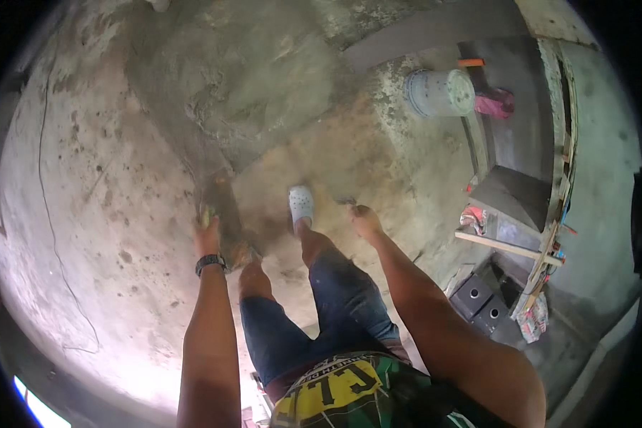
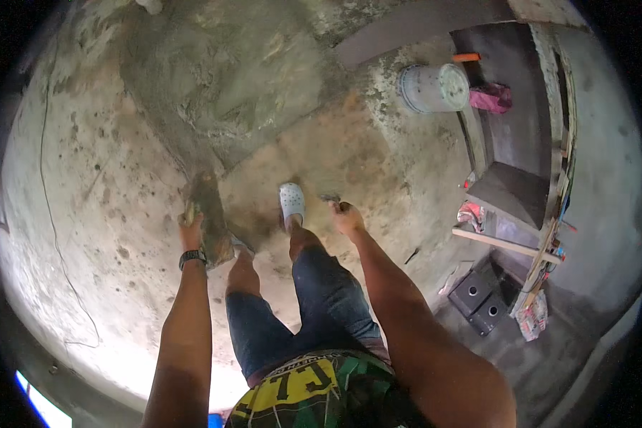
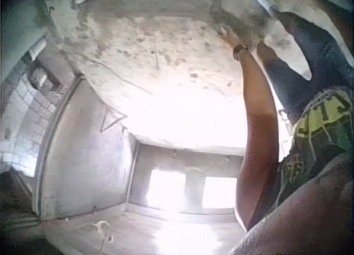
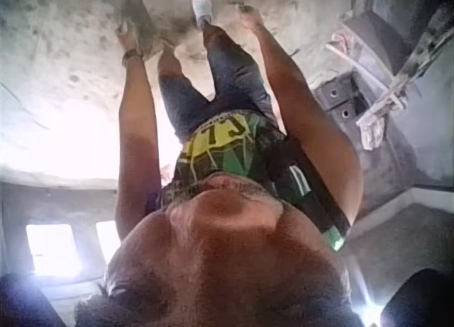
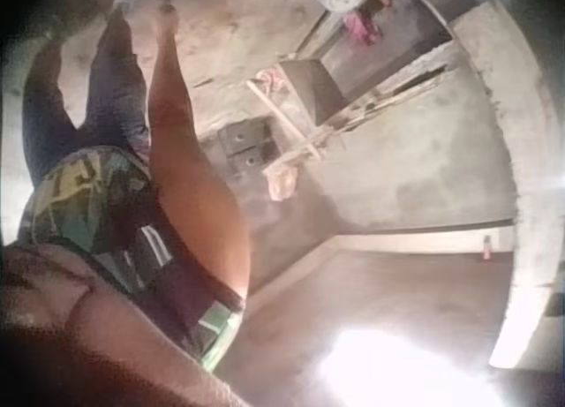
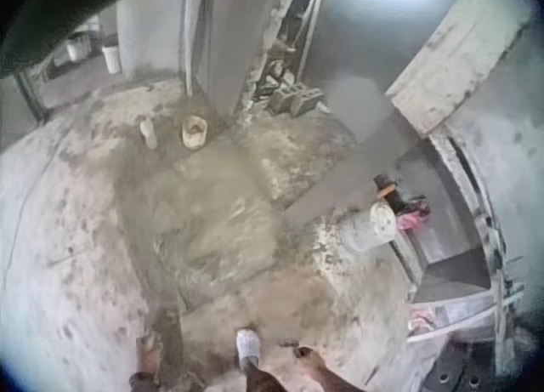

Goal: The person applies wet concrete to a section of floor by hand and using a trowel. The person smooths the material and spreads it across the surface.

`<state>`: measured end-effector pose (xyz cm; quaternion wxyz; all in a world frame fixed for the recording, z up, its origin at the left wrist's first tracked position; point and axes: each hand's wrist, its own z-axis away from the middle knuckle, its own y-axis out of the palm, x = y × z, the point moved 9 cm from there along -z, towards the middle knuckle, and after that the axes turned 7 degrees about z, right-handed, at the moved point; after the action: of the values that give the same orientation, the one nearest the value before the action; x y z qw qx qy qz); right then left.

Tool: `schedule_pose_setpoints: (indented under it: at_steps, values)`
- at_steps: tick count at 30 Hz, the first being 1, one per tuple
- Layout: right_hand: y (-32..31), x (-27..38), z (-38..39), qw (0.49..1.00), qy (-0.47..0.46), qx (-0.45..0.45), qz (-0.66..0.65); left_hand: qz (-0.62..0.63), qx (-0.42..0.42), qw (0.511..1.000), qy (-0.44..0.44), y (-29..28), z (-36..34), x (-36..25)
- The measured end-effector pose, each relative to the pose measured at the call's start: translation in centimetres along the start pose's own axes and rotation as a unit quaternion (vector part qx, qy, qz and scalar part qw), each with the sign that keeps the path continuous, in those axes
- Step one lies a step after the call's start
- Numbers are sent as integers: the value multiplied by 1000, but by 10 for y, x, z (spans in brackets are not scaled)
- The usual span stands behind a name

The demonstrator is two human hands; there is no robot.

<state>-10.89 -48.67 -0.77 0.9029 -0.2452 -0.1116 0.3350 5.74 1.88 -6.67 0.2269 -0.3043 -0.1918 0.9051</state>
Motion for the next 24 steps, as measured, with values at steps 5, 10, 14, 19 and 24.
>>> schedule_pose_setpoints:
  at_steps: [5,10,14,19,24]
  values:
    - [-52,-15,19,981,4,-77,-180,88,-36,995,-28,-48,24,-44]
    - [-128,-10,-119,978,55,-195,-57,-10,-151,983,105,-87,-73,-68]
    - [-152,6,-212,988,112,-106,-15,-51,-127,990,45,-66,-107,-94]
    - [-193,-75,-354,948,144,-136,-248,-71,-253,957,118,0,-222,-60]
    - [-223,-81,-458,910,109,-183,-354,-14,-256,960,110,63,-301,-7]
